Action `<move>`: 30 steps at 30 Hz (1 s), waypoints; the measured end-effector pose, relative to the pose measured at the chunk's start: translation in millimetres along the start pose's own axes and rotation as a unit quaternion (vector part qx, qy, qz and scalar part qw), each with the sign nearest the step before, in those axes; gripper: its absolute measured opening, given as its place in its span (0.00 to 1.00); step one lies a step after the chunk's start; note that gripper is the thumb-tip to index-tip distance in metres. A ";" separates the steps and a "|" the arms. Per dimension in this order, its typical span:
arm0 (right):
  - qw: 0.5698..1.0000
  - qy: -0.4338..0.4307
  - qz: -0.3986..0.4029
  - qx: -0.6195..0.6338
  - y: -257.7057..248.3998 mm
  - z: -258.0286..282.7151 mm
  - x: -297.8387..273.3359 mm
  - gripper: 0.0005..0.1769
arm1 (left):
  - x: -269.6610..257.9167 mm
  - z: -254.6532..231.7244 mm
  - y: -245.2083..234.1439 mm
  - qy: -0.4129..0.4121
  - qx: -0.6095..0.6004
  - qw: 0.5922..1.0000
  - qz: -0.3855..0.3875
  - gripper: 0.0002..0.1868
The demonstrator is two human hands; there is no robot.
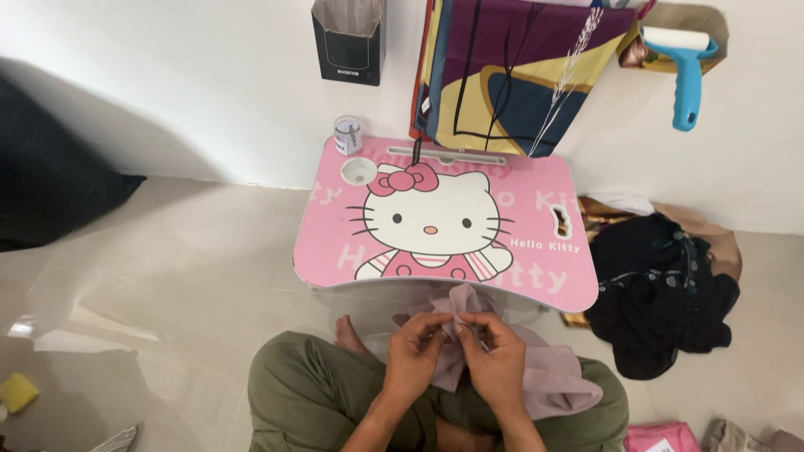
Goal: The person is unfolding a scarf, smoothing it out on a small table, and then folding it into a neat rectangular shape.
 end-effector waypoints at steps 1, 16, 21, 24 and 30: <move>1.000 0.000 -0.004 -0.014 0.3 0.4 0.2 0.07 | 1.1 0.2 0.4 -0.018 -0.007 1.000 -0.004 0.12; 0.998 -0.049 -0.015 -0.047 1.6 -16.8 15.8 0.05 | 11.7 -1.2 4.6 0.064 -0.048 0.997 0.009 0.08; 0.999 -0.041 -0.005 0.009 4.5 -17.6 24.2 0.05 | 16.3 9.2 6.8 0.080 -0.025 0.996 0.003 0.08; 0.997 -0.022 0.006 0.075 4.0 -26.3 26.2 0.05 | 14.2 7.0 7.5 0.087 -0.025 0.996 0.002 0.08; 0.993 0.013 0.021 0.114 -0.7 -16.5 24.3 0.05 | 15.5 -4.5 5.6 0.111 -0.028 0.993 0.011 0.06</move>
Point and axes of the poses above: each hand's wrist, its own x-axis towards the middle knuckle, its own y-axis out of the palm, z = x × y, the point moved 1 cm from there along x, towards the middle knuckle, and after that the axes turned 9 degrees about y, right-handed, at the moved point
